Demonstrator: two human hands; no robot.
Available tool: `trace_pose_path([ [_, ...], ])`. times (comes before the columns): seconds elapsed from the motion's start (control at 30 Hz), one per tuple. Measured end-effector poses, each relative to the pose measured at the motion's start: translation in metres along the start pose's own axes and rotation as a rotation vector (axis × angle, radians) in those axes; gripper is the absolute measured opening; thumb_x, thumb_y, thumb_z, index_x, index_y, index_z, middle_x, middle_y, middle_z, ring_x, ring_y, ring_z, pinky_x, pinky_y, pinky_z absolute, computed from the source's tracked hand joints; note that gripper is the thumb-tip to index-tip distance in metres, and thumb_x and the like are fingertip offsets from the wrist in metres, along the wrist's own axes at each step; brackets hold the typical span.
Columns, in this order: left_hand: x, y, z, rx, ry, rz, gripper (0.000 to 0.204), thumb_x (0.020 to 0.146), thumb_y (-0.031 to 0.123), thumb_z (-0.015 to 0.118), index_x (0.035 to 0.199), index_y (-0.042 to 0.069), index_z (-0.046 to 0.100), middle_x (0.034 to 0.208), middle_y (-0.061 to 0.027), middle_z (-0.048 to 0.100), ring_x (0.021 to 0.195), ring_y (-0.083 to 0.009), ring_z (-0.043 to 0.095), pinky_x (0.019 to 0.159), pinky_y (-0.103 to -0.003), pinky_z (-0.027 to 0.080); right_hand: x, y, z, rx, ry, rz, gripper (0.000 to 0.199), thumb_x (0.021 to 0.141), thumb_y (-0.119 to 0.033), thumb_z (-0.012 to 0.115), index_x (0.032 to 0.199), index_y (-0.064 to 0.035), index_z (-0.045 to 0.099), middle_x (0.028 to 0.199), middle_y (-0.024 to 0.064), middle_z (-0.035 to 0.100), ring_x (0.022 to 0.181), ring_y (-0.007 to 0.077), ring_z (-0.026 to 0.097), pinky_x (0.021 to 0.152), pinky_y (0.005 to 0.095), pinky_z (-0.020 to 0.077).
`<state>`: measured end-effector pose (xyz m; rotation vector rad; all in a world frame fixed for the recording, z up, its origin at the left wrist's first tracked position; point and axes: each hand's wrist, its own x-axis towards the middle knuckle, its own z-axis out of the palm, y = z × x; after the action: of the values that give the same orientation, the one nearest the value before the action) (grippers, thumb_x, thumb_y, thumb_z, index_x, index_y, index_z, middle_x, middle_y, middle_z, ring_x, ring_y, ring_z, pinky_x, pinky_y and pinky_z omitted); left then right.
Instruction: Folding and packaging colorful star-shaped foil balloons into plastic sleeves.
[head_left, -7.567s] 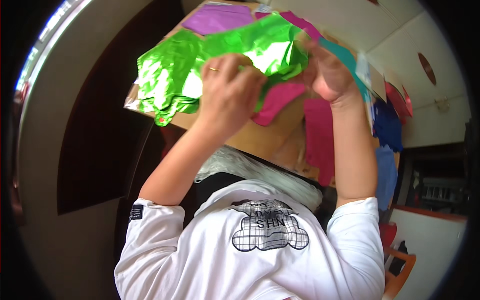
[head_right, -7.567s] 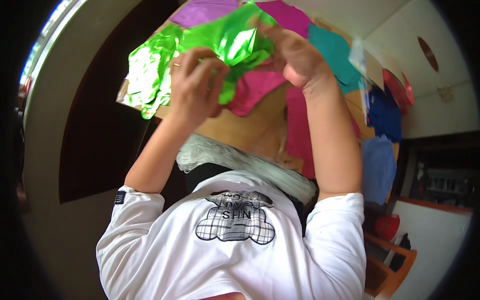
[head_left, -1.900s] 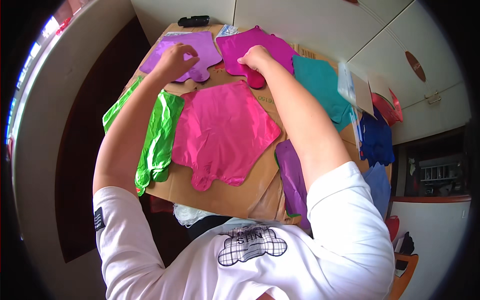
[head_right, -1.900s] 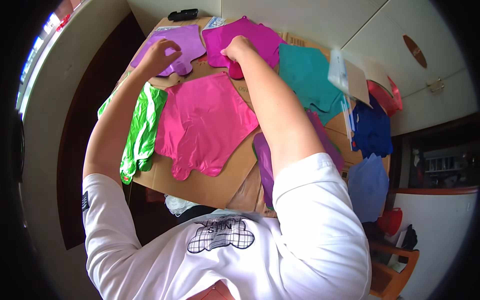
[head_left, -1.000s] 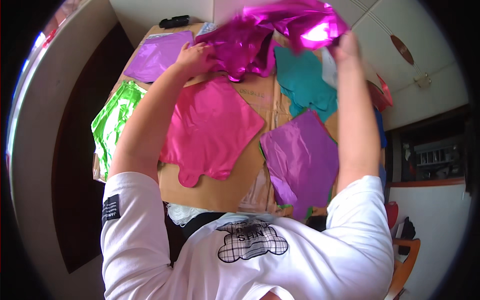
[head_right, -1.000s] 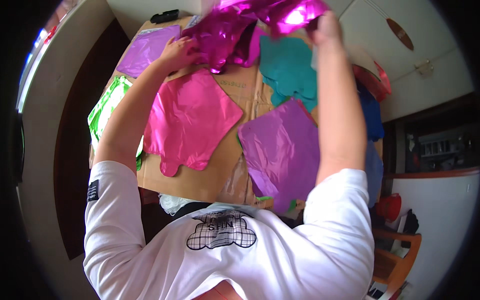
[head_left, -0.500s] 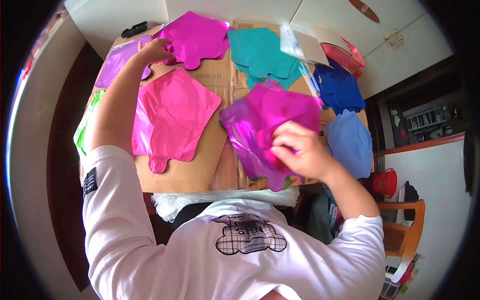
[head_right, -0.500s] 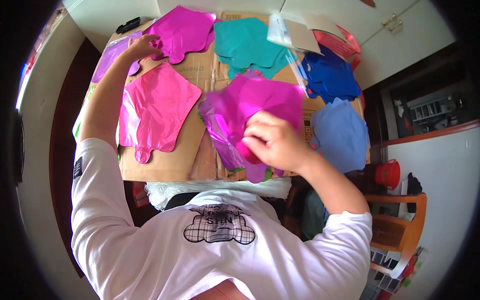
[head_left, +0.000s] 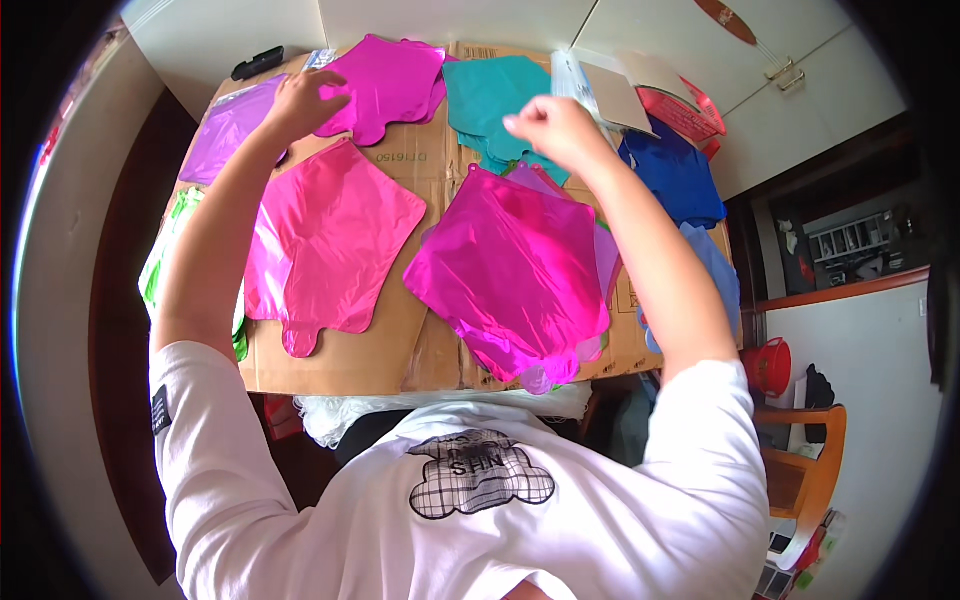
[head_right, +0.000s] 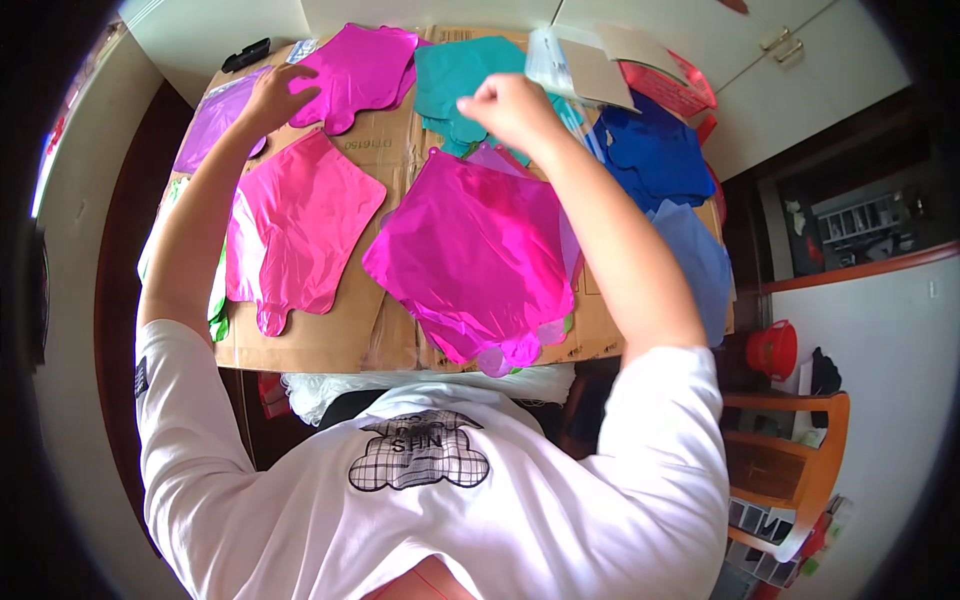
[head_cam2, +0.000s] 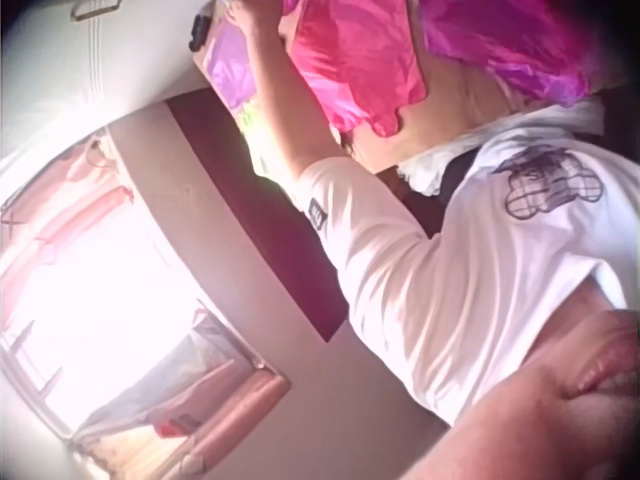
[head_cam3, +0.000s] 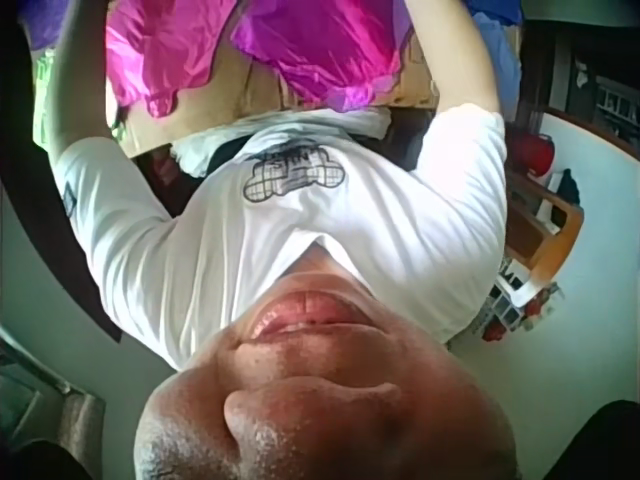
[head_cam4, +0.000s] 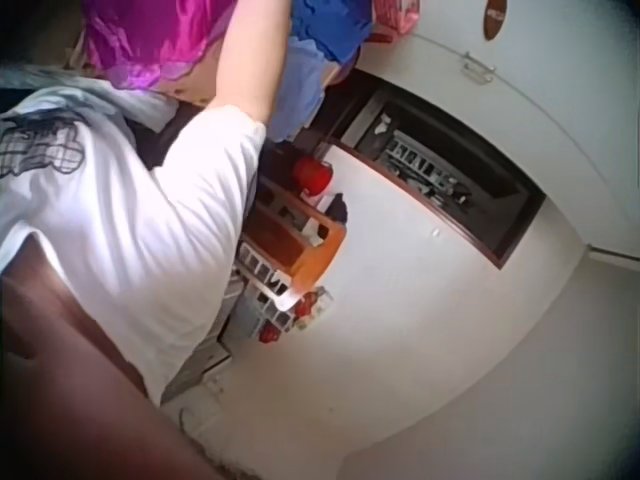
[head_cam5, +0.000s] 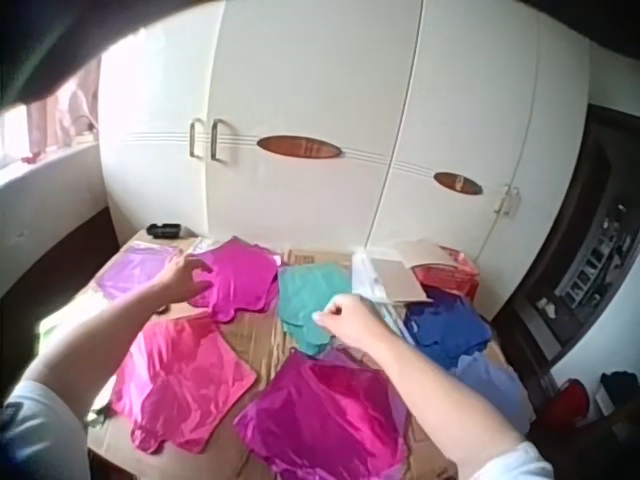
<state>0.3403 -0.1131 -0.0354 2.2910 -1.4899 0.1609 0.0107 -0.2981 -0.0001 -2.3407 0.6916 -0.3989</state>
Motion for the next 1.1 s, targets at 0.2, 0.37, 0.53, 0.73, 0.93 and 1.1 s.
trace_pose_path([
  [0.2,0.005,0.058,0.008,-0.070,0.026,0.224,0.031,0.078,0.028,0.067,0.104,0.011,0.067,0.107,-0.0125,0.064,0.106,-0.0309,0.058,0.095,-0.042,0.043,0.081,0.014,0.063,-0.431,0.090,0.422,0.063,0.071,-0.057,0.071,0.111,-0.0084,0.064,0.123,0.0139,0.057,0.111,0.0304,0.057,0.087,0.0426,0.0501],
  [0.37,0.012,0.081,0.024,-0.148,-0.011,0.345,0.027,0.080,0.023,0.066,0.103,0.008,0.066,0.107,-0.0127,0.062,0.106,-0.0307,0.056,0.096,-0.041,0.042,0.097,0.055,0.059,-0.196,0.032,0.413,0.038,0.076,-0.045,0.071,0.100,-0.0160,0.070,0.110,0.0096,0.065,0.099,0.0267,0.063,0.082,0.0391,0.0507],
  [0.53,0.036,0.105,0.059,-0.172,0.069,0.486,0.024,0.083,0.024,0.063,0.099,0.008,0.066,0.104,-0.0115,0.063,0.103,-0.0302,0.057,0.094,-0.043,0.042,0.107,0.084,0.058,0.053,0.097,0.361,0.025,0.073,-0.031,0.075,0.089,-0.0110,0.071,0.087,0.0097,0.070,0.080,0.0222,0.066,0.071,0.0334,0.0504],
  [0.73,0.045,0.118,0.081,0.013,-0.184,0.348,0.021,0.090,0.030,0.054,0.098,0.013,0.064,0.100,-0.0065,0.061,0.104,-0.0262,0.057,0.107,-0.052,0.026,0.097,0.060,0.029,0.752,0.106,0.357,0.010,0.077,-0.010,0.069,0.084,-0.0043,0.067,0.076,0.0045,0.064,0.065,0.0172,0.056,0.060,0.0321,0.0464],
  [0.93,0.049,0.132,0.080,0.030,-0.210,0.294,0.032,0.090,0.041,0.051,0.094,0.010,0.060,0.100,-0.0064,0.059,0.104,-0.0255,0.057,0.112,-0.052,0.019,0.062,0.066,-0.099,1.132,0.150,0.120,0.034,0.090,-0.029,0.053,0.107,-0.0005,0.062,0.104,0.0110,0.067,0.093,0.0234,0.064,0.086,0.0413,0.0505],
  [1.1,0.048,0.155,0.071,0.134,-0.262,0.317,0.041,0.082,0.050,0.057,0.091,0.010,0.060,0.097,-0.0089,0.058,0.104,-0.0270,0.058,0.113,-0.050,0.019,0.015,0.079,-0.152,1.092,0.374,-0.126,0.037,0.093,-0.021,0.049,0.120,0.0050,0.053,0.112,0.0172,0.061,0.099,0.0264,0.062,0.085,0.0424,0.0523],
])
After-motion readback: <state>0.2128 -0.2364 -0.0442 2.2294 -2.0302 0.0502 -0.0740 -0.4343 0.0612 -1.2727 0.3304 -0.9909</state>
